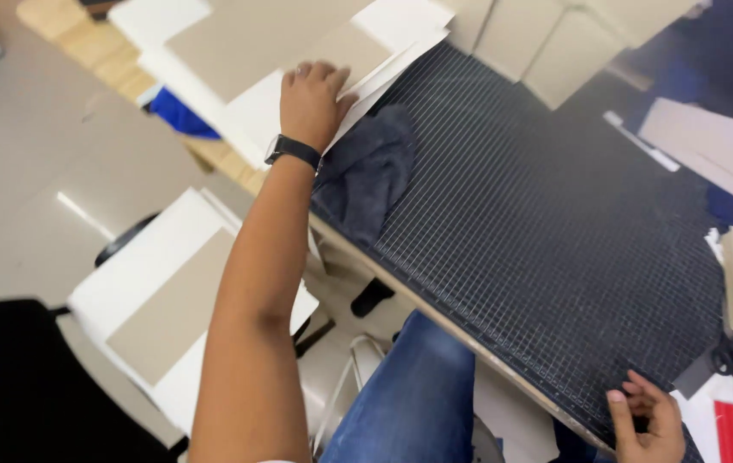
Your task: The person assembles a paper craft by applying glue to small beige paper pieces with a roller, then placing them onto a larger white sheet. They smooth the pieces with a red tool and repeat the process for additional pieces.
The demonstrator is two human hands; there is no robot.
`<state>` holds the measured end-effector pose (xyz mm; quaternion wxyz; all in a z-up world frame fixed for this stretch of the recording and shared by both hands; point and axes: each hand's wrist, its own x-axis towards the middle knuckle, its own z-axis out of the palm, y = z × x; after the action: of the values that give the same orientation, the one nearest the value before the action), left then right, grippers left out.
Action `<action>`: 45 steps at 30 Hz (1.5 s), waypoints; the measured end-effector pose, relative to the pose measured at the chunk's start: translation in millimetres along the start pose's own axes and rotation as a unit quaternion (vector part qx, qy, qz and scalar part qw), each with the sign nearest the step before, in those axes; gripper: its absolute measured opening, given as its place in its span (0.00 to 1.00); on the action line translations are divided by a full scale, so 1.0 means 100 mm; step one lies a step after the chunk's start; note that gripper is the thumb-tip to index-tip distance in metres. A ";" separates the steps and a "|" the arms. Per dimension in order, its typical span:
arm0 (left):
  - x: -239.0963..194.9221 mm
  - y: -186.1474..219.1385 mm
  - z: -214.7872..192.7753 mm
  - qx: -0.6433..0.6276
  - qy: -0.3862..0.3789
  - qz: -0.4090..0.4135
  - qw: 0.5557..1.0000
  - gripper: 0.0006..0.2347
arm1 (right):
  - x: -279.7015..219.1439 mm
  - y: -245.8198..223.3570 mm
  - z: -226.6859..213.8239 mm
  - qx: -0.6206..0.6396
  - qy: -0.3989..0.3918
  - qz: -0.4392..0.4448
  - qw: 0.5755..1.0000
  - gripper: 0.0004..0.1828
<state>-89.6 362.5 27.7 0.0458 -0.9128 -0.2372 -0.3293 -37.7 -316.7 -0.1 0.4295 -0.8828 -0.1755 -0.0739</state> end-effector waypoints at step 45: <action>-3.26 -0.50 -2.66 0.031 0.123 -0.289 0.949 0.08 | -0.03 0.32 -0.01 0.034 -0.012 -0.072 0.997 0.18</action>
<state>-485.5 211.0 27.7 0.0060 -0.7557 -0.4934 -0.4307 -28.1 -336.7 -23.5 0.4507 -0.8536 -0.2461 -0.0882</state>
